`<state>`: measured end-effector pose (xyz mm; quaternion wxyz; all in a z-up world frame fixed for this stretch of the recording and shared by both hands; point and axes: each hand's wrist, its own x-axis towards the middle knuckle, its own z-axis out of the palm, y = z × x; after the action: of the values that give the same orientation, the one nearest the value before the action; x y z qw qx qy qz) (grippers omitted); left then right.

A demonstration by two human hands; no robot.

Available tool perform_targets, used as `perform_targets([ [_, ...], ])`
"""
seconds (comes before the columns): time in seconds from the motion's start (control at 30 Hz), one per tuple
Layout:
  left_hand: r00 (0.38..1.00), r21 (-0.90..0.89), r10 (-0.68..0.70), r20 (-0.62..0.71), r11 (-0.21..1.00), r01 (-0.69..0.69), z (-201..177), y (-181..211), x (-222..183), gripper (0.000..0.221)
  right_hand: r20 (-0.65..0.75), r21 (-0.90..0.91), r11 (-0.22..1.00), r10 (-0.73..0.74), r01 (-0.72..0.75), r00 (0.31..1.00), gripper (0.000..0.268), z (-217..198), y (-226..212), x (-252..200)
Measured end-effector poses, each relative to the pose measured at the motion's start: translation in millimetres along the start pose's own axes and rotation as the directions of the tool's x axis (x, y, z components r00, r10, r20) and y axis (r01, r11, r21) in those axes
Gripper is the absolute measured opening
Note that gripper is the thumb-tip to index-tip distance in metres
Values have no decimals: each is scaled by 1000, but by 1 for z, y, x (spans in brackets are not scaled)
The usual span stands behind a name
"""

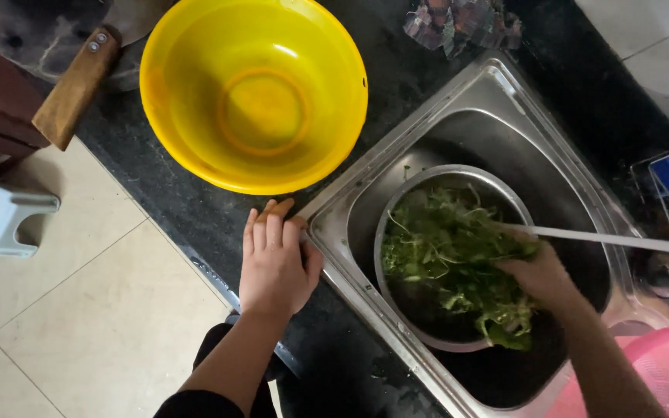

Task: Washing green leafy vegetables in a sink by rinsing them in a bowl and transferring them to a strainer.

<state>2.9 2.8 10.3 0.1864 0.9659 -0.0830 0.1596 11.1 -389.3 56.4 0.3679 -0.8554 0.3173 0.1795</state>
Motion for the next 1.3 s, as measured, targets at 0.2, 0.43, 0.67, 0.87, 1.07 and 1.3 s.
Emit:
perform_targets([
  [0.2, 1000, 4, 2, -11, 1000, -2, -6, 4, 3, 29, 201, 13, 996, -86, 86, 976, 83, -26, -54, -53],
  [0.43, 1000, 9, -14, -9, 1000, 14, -11, 6, 6, 28, -138, -109, 972, -223, 209, 965, 55, 51, 155, 114],
  [0.67, 1000, 25, 2, -19, 1000, -1, -7, 7, 6, 29, 19, -556, 742, -438, 374, 899, 67, 179, 117, 41],
  [0.87, 1000, 27, 2, -24, 1000, -1, -4, 4, 1, 30, -10, -927, 370, -182, 59, 983, 83, 175, 184, 76],
  [1.07, 999, 15, 9, -46, 1000, -9, -4, 7, 1, 32, 324, -904, 246, -136, 349, 936, 66, 148, 200, 81],
  [1.3, 995, 82, 43, -86, 996, -36, -2, 3, 8, 35, 361, -774, 478, -205, 415, 910, 61, 115, 137, 55],
])
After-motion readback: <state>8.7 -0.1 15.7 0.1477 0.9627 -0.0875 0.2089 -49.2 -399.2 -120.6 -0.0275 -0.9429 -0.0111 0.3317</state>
